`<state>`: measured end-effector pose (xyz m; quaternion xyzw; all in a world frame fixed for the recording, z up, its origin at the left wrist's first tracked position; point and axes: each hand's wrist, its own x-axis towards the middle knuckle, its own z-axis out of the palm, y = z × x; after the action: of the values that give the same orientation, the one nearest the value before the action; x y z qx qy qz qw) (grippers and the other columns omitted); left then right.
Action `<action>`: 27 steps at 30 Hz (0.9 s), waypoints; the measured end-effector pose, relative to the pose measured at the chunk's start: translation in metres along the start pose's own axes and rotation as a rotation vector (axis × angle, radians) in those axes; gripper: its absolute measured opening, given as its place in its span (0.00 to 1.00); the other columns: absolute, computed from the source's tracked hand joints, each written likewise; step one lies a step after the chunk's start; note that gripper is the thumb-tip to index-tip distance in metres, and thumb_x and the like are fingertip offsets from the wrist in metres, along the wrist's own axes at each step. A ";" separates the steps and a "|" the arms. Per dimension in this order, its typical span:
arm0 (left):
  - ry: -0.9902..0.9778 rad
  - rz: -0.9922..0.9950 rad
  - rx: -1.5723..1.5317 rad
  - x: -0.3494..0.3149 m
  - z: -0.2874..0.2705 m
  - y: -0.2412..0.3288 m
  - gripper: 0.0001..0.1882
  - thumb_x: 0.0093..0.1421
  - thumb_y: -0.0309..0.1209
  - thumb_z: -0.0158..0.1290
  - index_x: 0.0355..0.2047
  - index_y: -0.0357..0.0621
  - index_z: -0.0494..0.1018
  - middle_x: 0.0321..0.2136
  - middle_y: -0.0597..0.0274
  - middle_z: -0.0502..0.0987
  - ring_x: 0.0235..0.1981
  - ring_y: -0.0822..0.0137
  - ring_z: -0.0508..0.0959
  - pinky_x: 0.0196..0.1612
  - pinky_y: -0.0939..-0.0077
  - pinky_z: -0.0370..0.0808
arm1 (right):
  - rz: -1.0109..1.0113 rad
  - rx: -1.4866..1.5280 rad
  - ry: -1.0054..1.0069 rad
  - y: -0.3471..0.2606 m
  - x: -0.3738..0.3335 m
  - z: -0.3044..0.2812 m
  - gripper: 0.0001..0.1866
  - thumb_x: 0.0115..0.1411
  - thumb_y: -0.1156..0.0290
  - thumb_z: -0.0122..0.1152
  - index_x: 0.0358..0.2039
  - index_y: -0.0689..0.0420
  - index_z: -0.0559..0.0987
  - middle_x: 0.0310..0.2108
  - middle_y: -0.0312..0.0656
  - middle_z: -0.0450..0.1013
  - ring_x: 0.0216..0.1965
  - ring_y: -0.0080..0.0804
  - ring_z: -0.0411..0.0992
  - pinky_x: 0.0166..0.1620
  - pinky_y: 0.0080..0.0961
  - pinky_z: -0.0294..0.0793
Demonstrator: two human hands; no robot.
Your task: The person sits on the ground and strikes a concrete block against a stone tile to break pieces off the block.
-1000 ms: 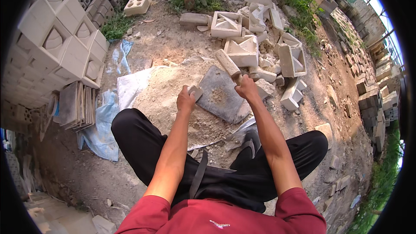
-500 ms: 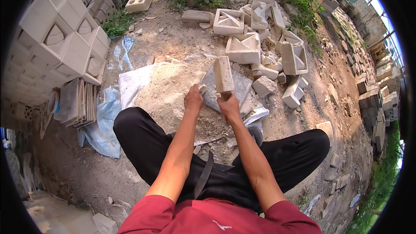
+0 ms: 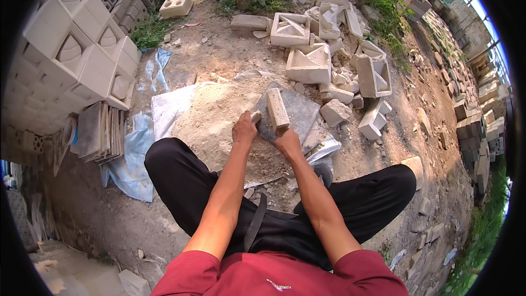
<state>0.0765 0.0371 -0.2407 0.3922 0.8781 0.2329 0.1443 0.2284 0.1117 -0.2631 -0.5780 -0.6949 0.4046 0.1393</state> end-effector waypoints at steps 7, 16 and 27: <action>0.015 0.002 -0.002 0.001 0.001 -0.008 0.13 0.56 0.29 0.52 0.41 0.42 0.67 0.39 0.48 0.76 0.40 0.45 0.77 0.42 0.54 0.74 | 0.000 -0.030 -0.091 -0.021 0.011 -0.016 0.22 0.45 0.63 0.63 0.34 0.69 0.78 0.35 0.62 0.76 0.42 0.53 0.76 0.43 0.38 0.75; 0.025 0.007 -0.023 0.001 -0.004 -0.006 0.13 0.55 0.30 0.52 0.40 0.40 0.67 0.37 0.44 0.76 0.40 0.43 0.76 0.43 0.53 0.72 | 0.049 -0.160 -0.251 -0.019 0.018 -0.030 0.24 0.45 0.65 0.61 0.41 0.67 0.77 0.39 0.61 0.75 0.46 0.53 0.74 0.48 0.38 0.74; 0.005 0.011 0.015 0.004 0.001 -0.011 0.12 0.55 0.28 0.50 0.40 0.41 0.66 0.38 0.46 0.75 0.40 0.44 0.77 0.43 0.52 0.73 | 0.092 -0.066 -0.193 -0.003 0.030 -0.033 0.23 0.44 0.63 0.63 0.34 0.71 0.78 0.34 0.63 0.76 0.42 0.55 0.75 0.42 0.38 0.76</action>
<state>0.0674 0.0338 -0.2481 0.3973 0.8781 0.2283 0.1378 0.2392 0.1519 -0.2483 -0.5716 -0.6908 0.4414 0.0340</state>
